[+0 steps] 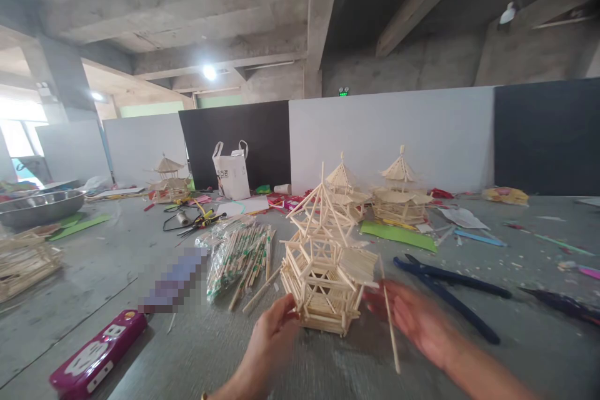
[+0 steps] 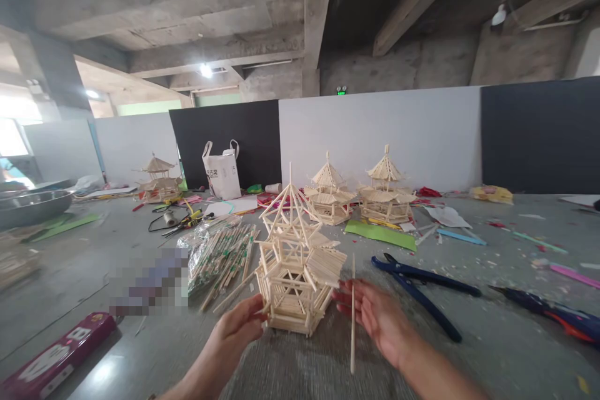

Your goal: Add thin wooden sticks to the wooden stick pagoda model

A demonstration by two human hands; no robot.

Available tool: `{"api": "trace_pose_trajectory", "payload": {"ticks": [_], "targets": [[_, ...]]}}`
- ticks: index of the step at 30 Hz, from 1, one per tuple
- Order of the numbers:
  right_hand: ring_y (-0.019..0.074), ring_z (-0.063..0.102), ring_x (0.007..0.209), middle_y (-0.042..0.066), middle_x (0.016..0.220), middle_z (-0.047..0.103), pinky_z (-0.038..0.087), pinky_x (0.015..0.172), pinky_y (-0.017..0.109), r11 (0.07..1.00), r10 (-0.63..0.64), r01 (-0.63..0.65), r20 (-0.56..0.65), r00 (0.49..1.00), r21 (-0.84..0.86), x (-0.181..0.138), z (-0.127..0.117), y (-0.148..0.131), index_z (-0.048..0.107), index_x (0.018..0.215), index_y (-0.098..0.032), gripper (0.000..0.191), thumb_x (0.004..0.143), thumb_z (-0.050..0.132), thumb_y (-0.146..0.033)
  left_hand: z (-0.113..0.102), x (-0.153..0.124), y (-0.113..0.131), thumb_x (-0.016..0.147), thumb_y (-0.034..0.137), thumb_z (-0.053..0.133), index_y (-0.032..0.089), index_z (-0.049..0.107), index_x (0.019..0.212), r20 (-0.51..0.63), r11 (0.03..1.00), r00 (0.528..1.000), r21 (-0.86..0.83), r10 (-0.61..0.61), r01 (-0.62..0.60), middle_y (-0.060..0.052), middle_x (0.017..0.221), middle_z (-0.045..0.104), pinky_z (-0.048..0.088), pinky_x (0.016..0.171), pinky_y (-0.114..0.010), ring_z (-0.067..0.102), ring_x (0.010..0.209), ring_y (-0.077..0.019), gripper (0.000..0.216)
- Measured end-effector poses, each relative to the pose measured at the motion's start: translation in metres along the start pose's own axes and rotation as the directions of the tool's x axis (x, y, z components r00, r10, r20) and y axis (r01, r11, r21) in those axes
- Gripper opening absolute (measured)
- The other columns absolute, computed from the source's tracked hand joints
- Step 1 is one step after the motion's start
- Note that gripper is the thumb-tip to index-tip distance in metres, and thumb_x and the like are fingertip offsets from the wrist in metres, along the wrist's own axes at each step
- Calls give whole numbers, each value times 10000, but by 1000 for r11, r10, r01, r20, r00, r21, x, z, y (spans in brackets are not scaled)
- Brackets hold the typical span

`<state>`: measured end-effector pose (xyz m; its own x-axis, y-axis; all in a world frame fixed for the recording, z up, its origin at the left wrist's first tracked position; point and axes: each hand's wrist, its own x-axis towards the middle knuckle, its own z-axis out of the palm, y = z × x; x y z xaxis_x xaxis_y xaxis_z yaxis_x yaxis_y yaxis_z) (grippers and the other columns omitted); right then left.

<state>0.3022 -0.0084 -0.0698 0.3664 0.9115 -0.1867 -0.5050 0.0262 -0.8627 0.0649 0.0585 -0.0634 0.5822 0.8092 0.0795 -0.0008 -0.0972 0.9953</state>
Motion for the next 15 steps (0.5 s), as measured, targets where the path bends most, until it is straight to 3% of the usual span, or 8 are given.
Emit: {"api": "trace_pose_trajectory", "payload": {"ticks": [6, 10, 13, 15], "targets": [[270, 633, 904, 79, 924, 700, 511, 760, 360, 998, 41, -37, -61, 997, 54, -36, 8, 10, 644, 710, -192, 196, 555, 707, -294, -11, 11, 7, 660, 225, 512, 162, 640, 908, -63, 990, 989, -66, -132, 127, -35, 892, 660, 426, 753, -272, 590, 852, -183, 286], [286, 599, 979, 58, 921, 702, 507, 785, 371, 992, 67, -59, -64, 996, 114, -49, 14, 20, 639, 705, -204, 253, 510, 762, -309, -20, 25, 17, 661, 190, 509, 130, 635, 890, -62, 984, 990, -137, -126, 117, -56, 896, 659, 429, 816, -299, 599, 842, -172, 268], [256, 609, 942, 38, 961, 691, 507, 772, 351, 999, 33, -30, -97, 995, 27, -60, 10, 23, 642, 727, -229, 258, 548, 766, -368, -27, 33, 21, 654, 205, 523, 114, 632, 879, -40, 980, 988, -140, -147, 140, -72, 888, 656, 446, 793, -303, 607, 818, -171, 266], [209, 626, 823, 26, 901, 691, 511, 691, 305, 994, -15, 3, -102, 995, -110, -71, 4, 20, 644, 744, -246, 257, 607, 731, -445, -33, 33, 20, 643, 251, 558, 115, 623, 880, -117, 983, 979, -99, -166, 155, -78, 907, 646, 456, 758, -299, 606, 835, -185, 280]]}}
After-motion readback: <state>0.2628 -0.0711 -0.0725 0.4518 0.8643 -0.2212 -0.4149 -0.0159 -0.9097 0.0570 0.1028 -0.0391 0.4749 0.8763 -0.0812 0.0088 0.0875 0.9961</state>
